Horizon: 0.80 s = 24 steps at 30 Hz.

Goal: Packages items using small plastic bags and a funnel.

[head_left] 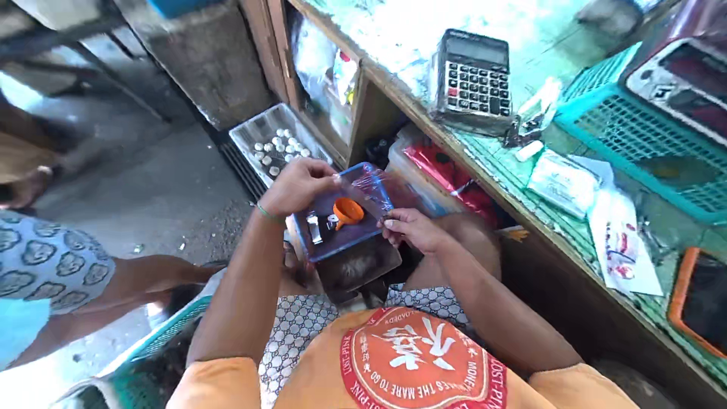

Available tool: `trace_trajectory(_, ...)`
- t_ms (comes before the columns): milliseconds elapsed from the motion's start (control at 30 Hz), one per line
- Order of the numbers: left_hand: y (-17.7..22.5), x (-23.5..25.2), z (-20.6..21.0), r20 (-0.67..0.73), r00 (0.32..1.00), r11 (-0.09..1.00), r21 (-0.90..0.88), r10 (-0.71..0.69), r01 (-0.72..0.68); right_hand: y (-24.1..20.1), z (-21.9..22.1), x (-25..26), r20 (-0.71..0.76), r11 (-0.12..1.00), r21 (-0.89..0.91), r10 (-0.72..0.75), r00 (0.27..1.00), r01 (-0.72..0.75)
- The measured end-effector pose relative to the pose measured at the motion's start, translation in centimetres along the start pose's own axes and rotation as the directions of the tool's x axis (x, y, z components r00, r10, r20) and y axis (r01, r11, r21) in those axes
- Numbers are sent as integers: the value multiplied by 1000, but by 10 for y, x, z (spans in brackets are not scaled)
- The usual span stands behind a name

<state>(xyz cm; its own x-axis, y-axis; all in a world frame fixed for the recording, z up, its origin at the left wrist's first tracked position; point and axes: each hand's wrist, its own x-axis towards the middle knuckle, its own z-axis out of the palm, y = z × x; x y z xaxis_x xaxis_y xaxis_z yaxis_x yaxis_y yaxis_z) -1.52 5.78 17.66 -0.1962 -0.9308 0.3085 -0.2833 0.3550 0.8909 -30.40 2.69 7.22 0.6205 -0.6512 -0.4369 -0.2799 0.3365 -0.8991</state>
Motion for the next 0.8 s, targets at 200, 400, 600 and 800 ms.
trace_trajectory(200,98,33,-19,-61,998,960,277,-9,26,-36,34,17,159,911,126,-410,898,393)
trace_trajectory(400,150,37,-10,-136,989,897,441,59,8,-48,45,29,185,863,134,-504,844,486)
trace_trajectory(600,150,46,-7,-242,970,891,446,33,81,-40,40,13,121,877,190,-467,876,441)
trace_trajectory(800,147,51,4,-197,980,919,391,34,47,-28,30,20,48,878,251,-432,901,408)
